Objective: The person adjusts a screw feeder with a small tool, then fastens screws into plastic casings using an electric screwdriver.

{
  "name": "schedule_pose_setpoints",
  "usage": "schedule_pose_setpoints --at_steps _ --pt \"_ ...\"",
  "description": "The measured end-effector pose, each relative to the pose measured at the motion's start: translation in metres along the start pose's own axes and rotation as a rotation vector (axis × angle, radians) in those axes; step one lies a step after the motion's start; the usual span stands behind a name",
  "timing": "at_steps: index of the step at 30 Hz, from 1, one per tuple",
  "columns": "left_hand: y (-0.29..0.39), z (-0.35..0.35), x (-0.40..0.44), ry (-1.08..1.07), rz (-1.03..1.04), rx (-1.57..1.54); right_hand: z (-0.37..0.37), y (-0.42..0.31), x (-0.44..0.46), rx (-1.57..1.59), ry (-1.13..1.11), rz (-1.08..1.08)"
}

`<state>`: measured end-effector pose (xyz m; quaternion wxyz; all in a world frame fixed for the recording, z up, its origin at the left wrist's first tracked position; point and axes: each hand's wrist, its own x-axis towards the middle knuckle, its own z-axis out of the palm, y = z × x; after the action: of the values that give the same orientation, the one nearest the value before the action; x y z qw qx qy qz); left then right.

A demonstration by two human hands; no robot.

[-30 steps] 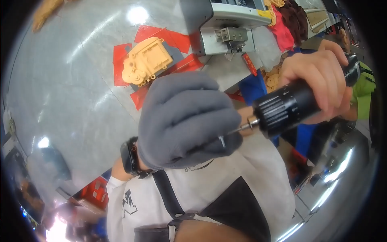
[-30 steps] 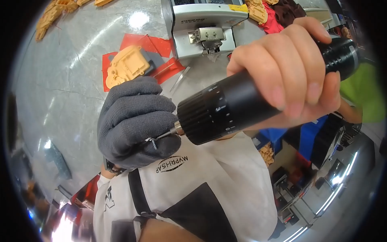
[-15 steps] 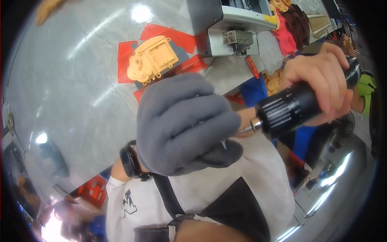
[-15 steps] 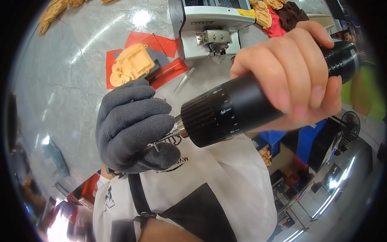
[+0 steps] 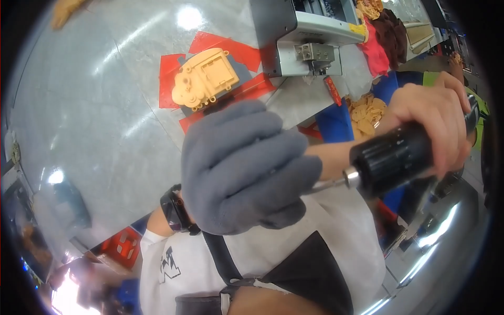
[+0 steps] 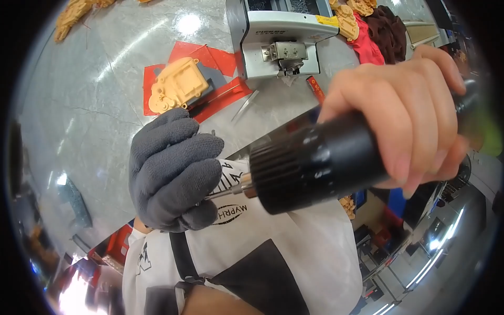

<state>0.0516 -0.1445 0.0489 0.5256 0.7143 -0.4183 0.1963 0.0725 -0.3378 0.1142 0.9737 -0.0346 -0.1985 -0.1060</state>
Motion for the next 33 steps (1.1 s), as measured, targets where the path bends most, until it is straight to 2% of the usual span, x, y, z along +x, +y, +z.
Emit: schedule_pose_setpoints --at_steps 4,14,16,18,21,28,30,33 --pt "0.002 -0.001 -0.003 0.005 0.013 0.046 0.002 0.005 -0.003 -0.014 -0.024 0.056" --pt "0.000 0.003 -0.006 0.038 -0.010 0.045 -0.001 0.015 -0.008 -0.030 -0.012 0.026" --pt "-0.002 0.006 -0.001 0.033 0.017 0.065 0.000 0.016 -0.011 -0.081 -0.052 -0.062" --pt "-0.002 0.009 0.005 0.027 0.024 0.047 0.001 0.004 -0.016 -0.122 -0.123 -0.035" --pt "0.001 0.013 0.003 -0.025 -0.015 -0.040 0.002 0.004 -0.021 -0.033 -0.258 -0.160" --pt "0.004 0.023 -0.002 -0.055 -0.006 -0.201 0.002 0.002 -0.026 0.048 -0.298 -0.167" --pt "0.004 0.023 -0.003 -0.070 0.005 -0.221 0.001 0.013 -0.027 0.133 -0.330 -0.251" --pt "0.001 0.022 -0.003 -0.076 -0.029 -0.280 0.001 0.000 -0.026 -0.021 -0.355 -0.145"
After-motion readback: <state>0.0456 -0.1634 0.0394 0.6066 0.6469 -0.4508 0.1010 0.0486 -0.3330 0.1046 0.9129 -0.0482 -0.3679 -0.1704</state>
